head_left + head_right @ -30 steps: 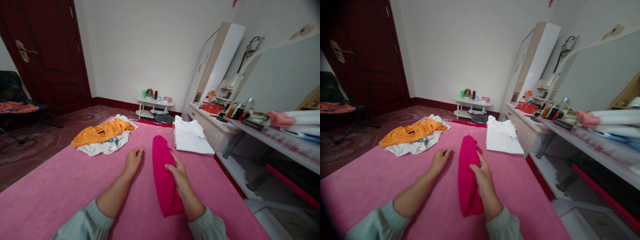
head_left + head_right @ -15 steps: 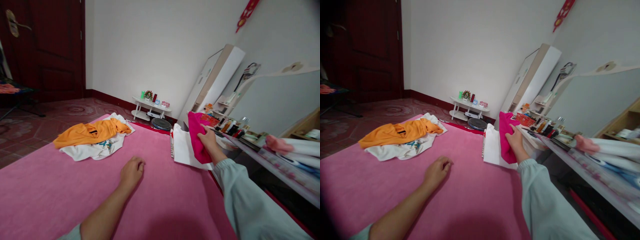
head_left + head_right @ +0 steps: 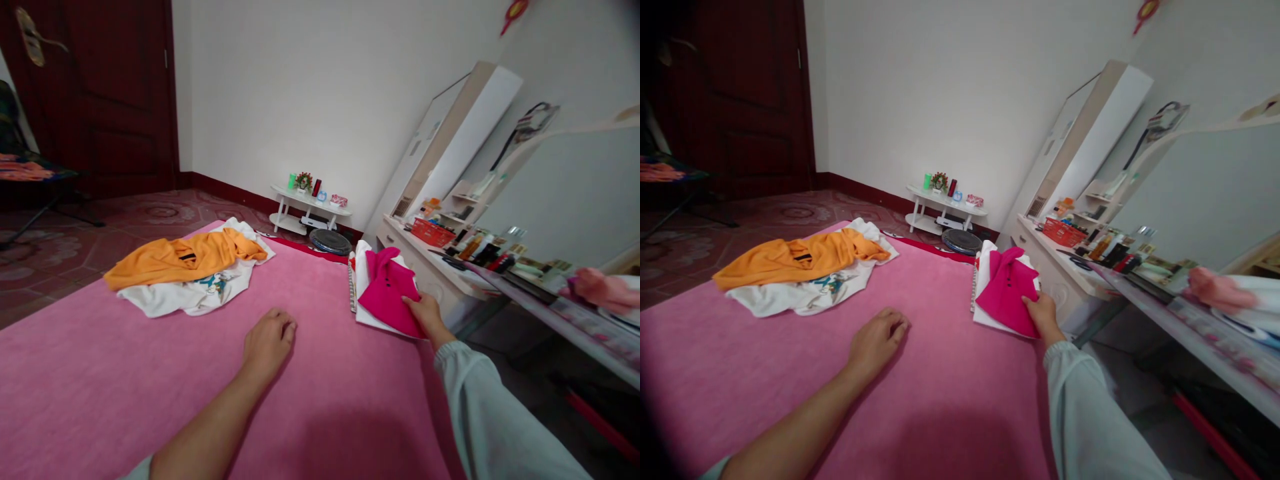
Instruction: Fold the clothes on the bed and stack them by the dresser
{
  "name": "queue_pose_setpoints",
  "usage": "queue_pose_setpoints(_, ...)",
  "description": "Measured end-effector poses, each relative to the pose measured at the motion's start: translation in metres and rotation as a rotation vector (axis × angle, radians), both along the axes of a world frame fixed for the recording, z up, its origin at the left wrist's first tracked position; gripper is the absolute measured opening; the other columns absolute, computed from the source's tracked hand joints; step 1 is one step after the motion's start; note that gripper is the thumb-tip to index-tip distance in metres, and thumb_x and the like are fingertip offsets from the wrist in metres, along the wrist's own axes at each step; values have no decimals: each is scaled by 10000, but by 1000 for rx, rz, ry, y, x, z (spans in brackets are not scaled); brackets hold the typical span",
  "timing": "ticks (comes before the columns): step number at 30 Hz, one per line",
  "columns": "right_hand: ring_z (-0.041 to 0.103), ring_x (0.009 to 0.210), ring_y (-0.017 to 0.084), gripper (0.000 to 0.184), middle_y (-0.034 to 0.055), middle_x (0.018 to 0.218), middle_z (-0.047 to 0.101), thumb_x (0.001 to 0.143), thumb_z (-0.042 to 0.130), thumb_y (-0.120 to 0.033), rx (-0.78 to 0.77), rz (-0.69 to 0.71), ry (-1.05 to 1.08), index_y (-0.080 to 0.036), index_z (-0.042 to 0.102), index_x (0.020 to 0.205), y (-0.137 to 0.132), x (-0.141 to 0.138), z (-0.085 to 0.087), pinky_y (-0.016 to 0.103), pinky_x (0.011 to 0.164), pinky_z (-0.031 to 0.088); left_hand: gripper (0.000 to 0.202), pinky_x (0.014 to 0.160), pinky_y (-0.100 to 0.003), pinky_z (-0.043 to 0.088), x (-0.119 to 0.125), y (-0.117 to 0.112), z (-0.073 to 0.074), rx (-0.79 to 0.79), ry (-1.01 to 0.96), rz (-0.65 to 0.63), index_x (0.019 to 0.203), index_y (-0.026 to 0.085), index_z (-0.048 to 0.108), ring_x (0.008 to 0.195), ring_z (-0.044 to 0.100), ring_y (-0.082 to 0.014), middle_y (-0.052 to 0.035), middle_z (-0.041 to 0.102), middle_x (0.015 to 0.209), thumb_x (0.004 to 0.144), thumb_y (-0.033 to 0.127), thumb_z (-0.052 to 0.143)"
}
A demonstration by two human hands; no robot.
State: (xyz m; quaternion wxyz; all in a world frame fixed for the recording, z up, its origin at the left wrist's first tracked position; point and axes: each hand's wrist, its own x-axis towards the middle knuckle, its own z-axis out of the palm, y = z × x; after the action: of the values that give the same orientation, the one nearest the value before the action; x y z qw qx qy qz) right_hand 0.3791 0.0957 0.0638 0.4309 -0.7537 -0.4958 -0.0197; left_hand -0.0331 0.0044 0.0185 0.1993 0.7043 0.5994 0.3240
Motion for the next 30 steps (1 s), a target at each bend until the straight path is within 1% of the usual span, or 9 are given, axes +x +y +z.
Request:
queue_pose_setpoints(2,635,654,234,252,116,721,702,660,659,-306,-6,32,-8,-137,725,836,1,4,10,336,622,474,217,701,-239,372,0,0,-1,-3,1,-6,826,222,649,855,580,-155,-15,617,943,890,263,445)
queue_pose_setpoints(5,644,788,237,423,122,919,709,700,610,-316,46,8,-21,-139,672,1079,2,8,22,347,716,487,220,702,-235,374,0,0,-3,4,-4,-11,837,227,655,846,578,-150,-14,618,952,891,268,446)
queue_pose_setpoints(9,641,733,274,453,148,833,704,615,672,-241,-54,-66,6,-129,690,1054,-3,12,19,425,726,482,222,680,-229,369,0,1,-4,14,-11,-13,826,229,656,834,574,-146,-12,618,954,888,270,447)
queue_pose_setpoints(12,649,736,298,483,168,823,702,587,732,-362,-132,-72,60,-106,704,995,-1,13,14,453,715,488,207,682,-231,367,0,1,-4,7,-13,-12,823,226,658,833,572,-143,-11,619,965,879,263,462)
queue_pose_setpoints(15,663,824,265,651,192,1009,686,691,652,-504,-102,-37,112,-90,608,1192,11,6,21,372,724,510,202,681,-232,365,0,2,-5,7,-9,-6,817,224,659,829,572,-141,-11,619,967,877,268,471)
queue_pose_setpoints(18,669,851,218,646,167,1136,655,772,592,-408,-92,64,141,-113,485,1337,26,-5,34,300,716,519,201,670,-231,363,0,3,-6,1,-15,-10,807,227,656,817,572,-140,-6,621,960,877,266,472)
queue_pose_setpoints(22,630,987,251,531,118,1201,628,747,549,-177,-147,148,-21,-172,568,1278,31,-14,37,355,844,487,202,675,-230,367,0,4,-6,5,-30,-15,798,229,650,802,572,-138,-3,618,938,878,266,468)
queue_pose_setpoints(26,401,1272,345,520,156,1479,332,787,482,-150,-155,-107,-417,-189,539,1303,21,-25,25,506,987,357,205,693,-229,369,0,3,-6,4,-23,-21,811,226,655,821,571,-141,-10,616,950,881,262,466)
queue_pose_setpoints(30,180,1382,370,552,214,1537,118,886,408,-313,-101,-267,-562,-120,382,1402,14,-50,19,578,1021,270,194,683,-229,365,0,3,-7,-3,-17,-14,836,231,664,829,571,-141,-11,618,979,876,264,477)
